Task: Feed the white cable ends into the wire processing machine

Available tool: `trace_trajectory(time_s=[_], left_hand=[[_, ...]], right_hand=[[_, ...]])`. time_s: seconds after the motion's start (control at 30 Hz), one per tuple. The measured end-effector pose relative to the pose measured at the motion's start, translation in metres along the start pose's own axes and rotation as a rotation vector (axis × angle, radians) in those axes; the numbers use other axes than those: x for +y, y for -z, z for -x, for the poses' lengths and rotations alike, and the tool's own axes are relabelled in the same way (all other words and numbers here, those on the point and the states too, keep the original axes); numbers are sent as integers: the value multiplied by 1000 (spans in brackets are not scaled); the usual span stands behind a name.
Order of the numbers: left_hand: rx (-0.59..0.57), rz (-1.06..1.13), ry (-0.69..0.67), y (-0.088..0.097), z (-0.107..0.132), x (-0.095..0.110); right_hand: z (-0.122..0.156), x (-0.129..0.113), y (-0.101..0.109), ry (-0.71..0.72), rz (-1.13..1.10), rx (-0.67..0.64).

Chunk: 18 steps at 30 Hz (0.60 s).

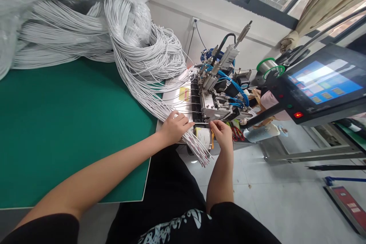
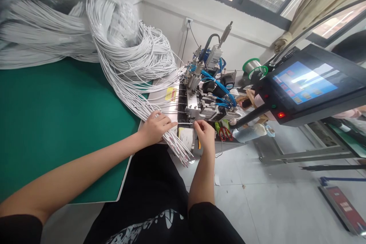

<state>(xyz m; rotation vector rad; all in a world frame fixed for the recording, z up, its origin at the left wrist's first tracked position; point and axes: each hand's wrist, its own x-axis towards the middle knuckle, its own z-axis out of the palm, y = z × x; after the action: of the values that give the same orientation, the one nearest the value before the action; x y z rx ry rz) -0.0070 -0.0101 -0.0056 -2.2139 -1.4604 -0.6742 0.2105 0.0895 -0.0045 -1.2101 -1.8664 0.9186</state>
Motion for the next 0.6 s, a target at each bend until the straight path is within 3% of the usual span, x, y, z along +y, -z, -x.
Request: trace_trajectory(time_s=[0.13,0.27,0.43,0.6], left_hand=[[-46,24,51,-2,1,0],[-58,36,78,-1,0,0],[-51,49,100,-1,0,0],[-28,23,112,-2,-1,1]], right_hand=[[-11,13,-5,-2,-70,-82],[-16,22,-12,-57,-279,-150],[-18,30,-22,-199,-473,-101],[-17,31,-28,-253,-493,-77]])
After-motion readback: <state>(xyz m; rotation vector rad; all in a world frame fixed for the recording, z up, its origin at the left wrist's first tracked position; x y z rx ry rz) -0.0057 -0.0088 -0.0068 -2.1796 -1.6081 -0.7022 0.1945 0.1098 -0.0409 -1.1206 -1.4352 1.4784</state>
